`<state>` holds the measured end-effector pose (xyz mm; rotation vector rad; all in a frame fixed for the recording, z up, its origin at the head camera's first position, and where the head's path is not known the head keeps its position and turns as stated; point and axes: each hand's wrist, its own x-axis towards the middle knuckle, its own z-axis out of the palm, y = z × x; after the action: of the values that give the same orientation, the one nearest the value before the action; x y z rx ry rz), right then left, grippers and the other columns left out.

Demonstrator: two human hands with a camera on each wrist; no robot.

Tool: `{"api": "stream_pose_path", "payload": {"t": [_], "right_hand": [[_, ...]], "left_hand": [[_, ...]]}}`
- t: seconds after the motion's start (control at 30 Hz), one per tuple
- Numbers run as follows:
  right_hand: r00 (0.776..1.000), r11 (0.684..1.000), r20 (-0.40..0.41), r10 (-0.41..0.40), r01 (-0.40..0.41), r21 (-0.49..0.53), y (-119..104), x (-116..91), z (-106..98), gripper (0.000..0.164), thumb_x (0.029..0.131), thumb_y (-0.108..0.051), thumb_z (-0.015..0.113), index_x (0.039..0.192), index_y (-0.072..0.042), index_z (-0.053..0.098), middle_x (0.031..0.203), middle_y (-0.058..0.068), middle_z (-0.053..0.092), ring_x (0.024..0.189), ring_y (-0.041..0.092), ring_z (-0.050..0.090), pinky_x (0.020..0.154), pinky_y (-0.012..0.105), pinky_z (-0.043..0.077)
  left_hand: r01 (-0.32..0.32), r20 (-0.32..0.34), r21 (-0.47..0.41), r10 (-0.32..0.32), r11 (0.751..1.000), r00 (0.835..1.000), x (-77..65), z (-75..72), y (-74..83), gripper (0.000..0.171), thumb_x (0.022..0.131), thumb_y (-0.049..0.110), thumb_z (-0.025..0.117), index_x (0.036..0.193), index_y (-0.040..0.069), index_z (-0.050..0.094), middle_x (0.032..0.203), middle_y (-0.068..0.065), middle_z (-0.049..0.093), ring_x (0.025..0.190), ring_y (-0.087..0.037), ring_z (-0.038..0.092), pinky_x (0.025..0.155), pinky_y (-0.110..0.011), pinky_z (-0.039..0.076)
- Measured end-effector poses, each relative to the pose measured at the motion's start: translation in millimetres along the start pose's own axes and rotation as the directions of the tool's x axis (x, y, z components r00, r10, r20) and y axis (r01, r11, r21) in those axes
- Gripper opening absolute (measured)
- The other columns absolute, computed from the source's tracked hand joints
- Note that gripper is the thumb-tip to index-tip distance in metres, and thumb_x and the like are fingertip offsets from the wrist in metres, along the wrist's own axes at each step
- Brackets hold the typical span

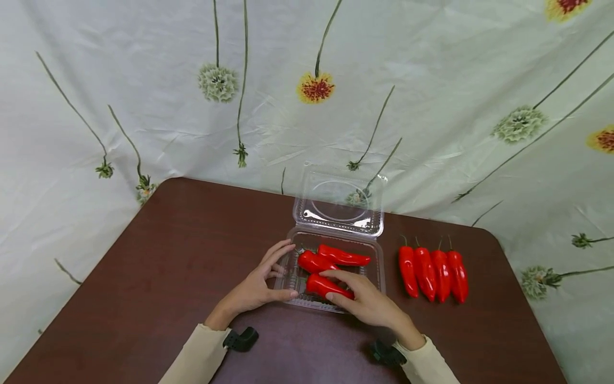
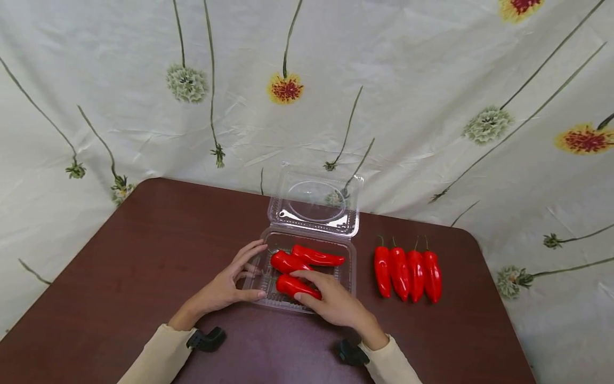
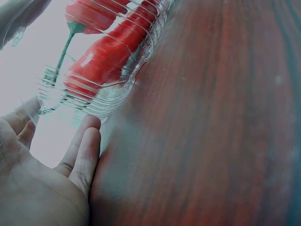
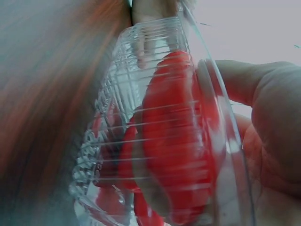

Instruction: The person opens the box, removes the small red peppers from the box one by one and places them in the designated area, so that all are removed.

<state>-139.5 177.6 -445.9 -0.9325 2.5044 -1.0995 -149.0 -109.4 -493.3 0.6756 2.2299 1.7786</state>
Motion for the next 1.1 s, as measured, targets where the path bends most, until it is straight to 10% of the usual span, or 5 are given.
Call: {"api": "stream_pose_path", "payload": {"t": [1.1], "right_hand": [[0.967,0.998,-0.247,0.060,-0.060,0.006,-3,-40,-48,0.058,0.093,-0.016,0.072,0.145,-0.022,0.048,0.129,0.001,0.064,0.105,0.021,0.068,0.084,0.032,0.057]], "left_hand": [[-0.021,-0.005,0.018,0.021,1.000,1.000,-0.5,-0.2,-1.8,0.092,0.084,0.024,0.081,0.158,0.017,0.028,0.166,0.000,0.011,0.110,-0.027,0.048,0.099,-0.040,0.045]]}}
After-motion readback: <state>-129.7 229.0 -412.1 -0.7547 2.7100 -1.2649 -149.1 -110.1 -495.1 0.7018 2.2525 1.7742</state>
